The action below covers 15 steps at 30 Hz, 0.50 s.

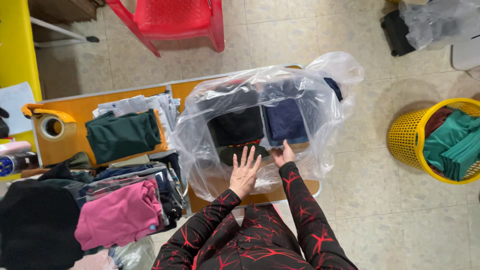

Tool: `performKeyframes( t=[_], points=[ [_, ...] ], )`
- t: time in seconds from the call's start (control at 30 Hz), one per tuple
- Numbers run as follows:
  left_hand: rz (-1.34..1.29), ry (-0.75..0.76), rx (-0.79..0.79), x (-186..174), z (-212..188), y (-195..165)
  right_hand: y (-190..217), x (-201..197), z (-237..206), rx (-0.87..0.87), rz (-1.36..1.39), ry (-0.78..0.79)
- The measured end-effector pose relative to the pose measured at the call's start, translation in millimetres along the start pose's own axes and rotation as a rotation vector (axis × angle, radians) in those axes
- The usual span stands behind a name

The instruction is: The person takes folded clothing items out of large plastic bags on a table and stacks them into sorted piles by type and color, pressing each stack flat with their hands. They work through several bags, building up piles of shirts, pants, and jackets across the tabletop.

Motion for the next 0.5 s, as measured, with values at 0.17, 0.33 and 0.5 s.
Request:
performKeyframes(
  t=[0.17, 0.33, 0.5],
  points=[
    [-0.102, 0.186, -0.114, 9.7, -1.3, -0.6, 14.6, 27.4, 19.5, -0.050, -0.005, -0.254],
    [-0.577, -0.002, -0.272, 41.7, 17.3, 10.5, 20.8, 23.0, 27.5, 0.079, 0.117, 0.061],
    [-1.139, 0.020, -0.830, 74.8, 88.3, 27.3, 36.5, 13.5, 37.0, 0.167, 0.159, 0.136]
  ],
)
Point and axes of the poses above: each hand's wrist, its own z-axis towards the middle knuckle, its own x-axis out of the palm, y = z × x, the point moved 1 cm from there along z, towards the middle knuckle, and after that the axes turned 13 degrees about -y, right-handed, at the moved point
